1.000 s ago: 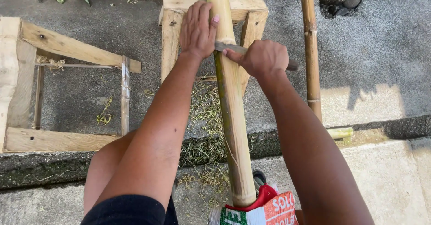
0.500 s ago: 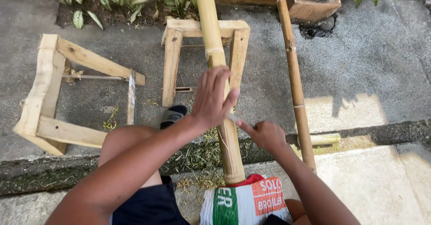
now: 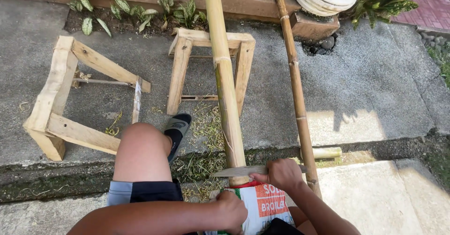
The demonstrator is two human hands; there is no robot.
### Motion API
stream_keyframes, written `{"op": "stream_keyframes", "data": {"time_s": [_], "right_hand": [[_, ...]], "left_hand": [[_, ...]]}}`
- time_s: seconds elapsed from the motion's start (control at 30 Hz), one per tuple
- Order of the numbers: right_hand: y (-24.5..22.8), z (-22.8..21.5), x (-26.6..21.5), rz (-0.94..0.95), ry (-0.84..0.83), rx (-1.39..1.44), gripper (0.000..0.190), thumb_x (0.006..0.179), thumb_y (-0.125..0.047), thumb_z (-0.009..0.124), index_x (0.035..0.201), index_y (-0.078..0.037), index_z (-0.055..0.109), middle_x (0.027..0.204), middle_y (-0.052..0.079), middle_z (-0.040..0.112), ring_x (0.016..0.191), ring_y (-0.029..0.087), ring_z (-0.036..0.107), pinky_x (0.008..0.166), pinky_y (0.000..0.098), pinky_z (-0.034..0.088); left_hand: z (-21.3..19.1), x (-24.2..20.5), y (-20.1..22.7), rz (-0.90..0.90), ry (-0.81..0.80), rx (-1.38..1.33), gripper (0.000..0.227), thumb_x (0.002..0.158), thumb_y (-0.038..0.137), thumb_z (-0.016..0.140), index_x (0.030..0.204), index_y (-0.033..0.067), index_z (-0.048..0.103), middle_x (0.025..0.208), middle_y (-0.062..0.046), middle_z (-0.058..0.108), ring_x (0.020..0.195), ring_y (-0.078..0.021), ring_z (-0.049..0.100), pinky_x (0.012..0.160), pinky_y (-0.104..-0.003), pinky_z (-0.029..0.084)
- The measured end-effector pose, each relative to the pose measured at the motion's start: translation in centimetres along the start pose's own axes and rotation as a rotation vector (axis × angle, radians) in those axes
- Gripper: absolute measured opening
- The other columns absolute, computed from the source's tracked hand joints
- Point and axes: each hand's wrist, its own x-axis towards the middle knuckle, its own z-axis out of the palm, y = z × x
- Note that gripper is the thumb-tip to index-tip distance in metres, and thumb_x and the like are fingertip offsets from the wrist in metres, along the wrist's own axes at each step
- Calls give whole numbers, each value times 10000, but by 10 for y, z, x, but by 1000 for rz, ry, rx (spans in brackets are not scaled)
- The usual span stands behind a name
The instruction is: Shaving and scraping the outer layer of a bamboo pole with a knife while seated and using wooden supports.
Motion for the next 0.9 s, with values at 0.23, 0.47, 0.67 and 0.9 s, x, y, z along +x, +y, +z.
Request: {"op": "stream_keyframes", "data": {"time_s": [0.23, 0.47, 0.67, 0.9], "right_hand": [[-8, 4, 1, -57, 83, -2, 837, 732, -911, 496, 523, -112, 629, 464, 118, 607, 450, 281, 640, 472, 419, 523], [-8, 12, 3, -9, 3, -56, 845, 735, -946, 395, 551, -146, 596, 437, 31, 563, 388, 178, 585, 376, 370, 468], [-11, 11, 1, 11, -20, -71, 877, 739, -970, 325, 540, -159, 594, 438, -7, 532, 377, 126, 533, 368, 334, 433], [-28, -17, 19, 72, -75, -88, 903, 751, -965, 300, 594, -152, 660, 491, 32, 587, 455, 169, 616, 446, 363, 490]], "left_hand": [[-16, 1, -19, 140, 106, -128, 557, 737, 636, 738, 875, 103, 823, 873, -103, 786, 772, -300, 749, 654, -458, 573], [-19, -17, -49, -11, 672, -279, 557, 979, 558, 415, 818, 102, 692, 763, -107, 695, 688, -267, 647, 677, -439, 485], [-2, 18, -90, -547, 1289, -147, 661, 1040, 509, 232, 1207, -30, 577, 1074, -197, 602, 953, -288, 574, 860, -450, 446], [-13, 23, -119, -602, 1117, -338, 623, 1075, 491, 271, 1307, -28, 526, 1138, -163, 558, 1006, -285, 543, 949, -459, 419]]}}
